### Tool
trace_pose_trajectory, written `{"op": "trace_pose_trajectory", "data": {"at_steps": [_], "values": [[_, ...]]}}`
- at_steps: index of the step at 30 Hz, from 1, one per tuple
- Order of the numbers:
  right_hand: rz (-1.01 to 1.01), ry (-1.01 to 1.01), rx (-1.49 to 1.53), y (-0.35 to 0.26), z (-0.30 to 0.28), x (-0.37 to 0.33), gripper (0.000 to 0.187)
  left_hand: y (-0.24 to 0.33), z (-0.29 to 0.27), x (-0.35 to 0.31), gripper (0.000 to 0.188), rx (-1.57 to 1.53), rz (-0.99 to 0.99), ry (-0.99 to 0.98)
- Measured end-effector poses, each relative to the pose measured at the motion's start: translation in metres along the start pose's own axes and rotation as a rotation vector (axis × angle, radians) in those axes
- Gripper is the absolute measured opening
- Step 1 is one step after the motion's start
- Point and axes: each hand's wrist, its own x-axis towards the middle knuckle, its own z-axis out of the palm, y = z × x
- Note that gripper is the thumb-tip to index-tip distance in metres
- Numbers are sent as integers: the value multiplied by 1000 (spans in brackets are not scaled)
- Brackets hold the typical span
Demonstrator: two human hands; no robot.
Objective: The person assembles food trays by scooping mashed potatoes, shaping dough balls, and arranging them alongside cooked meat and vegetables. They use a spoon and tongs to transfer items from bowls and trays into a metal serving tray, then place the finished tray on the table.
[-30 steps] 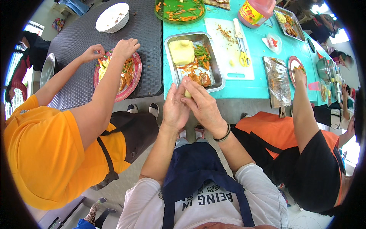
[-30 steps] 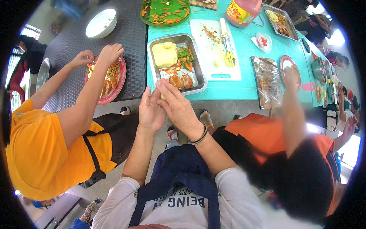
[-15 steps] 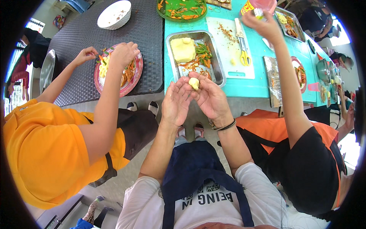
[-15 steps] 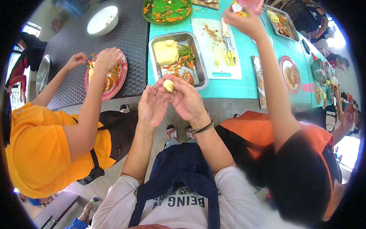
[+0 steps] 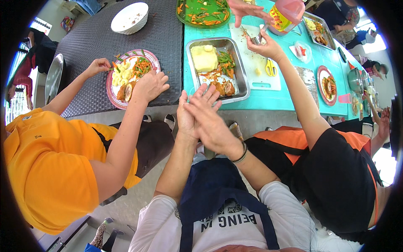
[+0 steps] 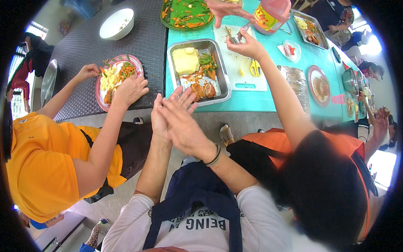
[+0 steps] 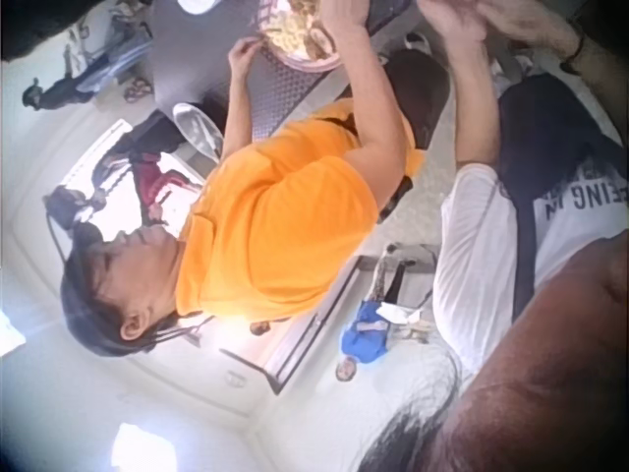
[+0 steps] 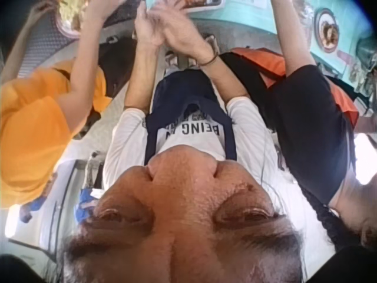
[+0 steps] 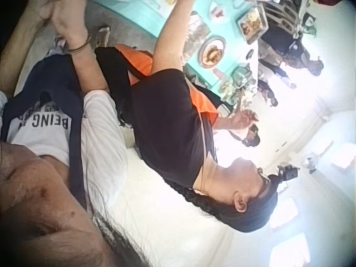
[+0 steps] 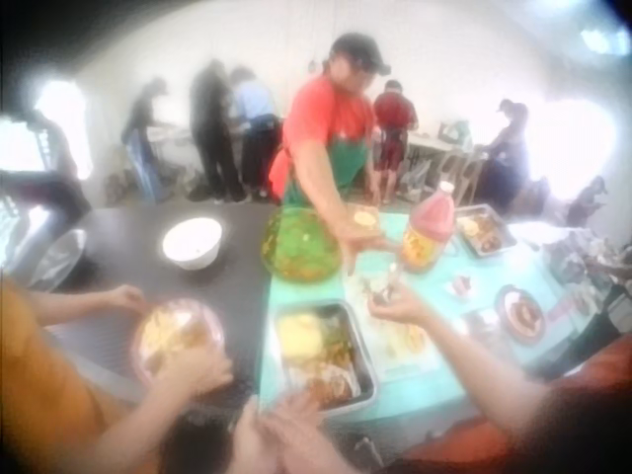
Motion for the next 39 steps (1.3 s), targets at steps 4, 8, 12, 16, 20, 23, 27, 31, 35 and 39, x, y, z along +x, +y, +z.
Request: {"op": "trace_pose_trajectory", "data": {"at_steps": [4,8,12,16,20,23,27,31,35,39], "values": [[-25,36,-129,-24,6,20,55,-11,-14,-1,72,-281,61,-326],[28,11,-320,5,-14,44,63,-37,24,-18,74,10,205,-155],[87,29,-144,42,-20,22,59,-17,24,-26,77,47,107,-30],[37,-17,13,4,9,-9,57,4,-2,-12,77,182,308,1],[-24,-16,-21,-14,9,14,59,-25,-1,-20,75,360,371,45],[66,6,-127,10,-6,29,58,-37,19,-41,77,273,210,43],[95,-5,-35,27,-8,1,56,-14,12,-34,81,134,199,3],[-36,-27,-42,-8,7,-3,55,-14,6,-20,80,304,377,66],[18,59,-57,5,-7,31,56,-44,5,-30,80,443,291,8],[108,53,15,35,-18,16,56,-32,19,-34,81,233,185,-35]]}}
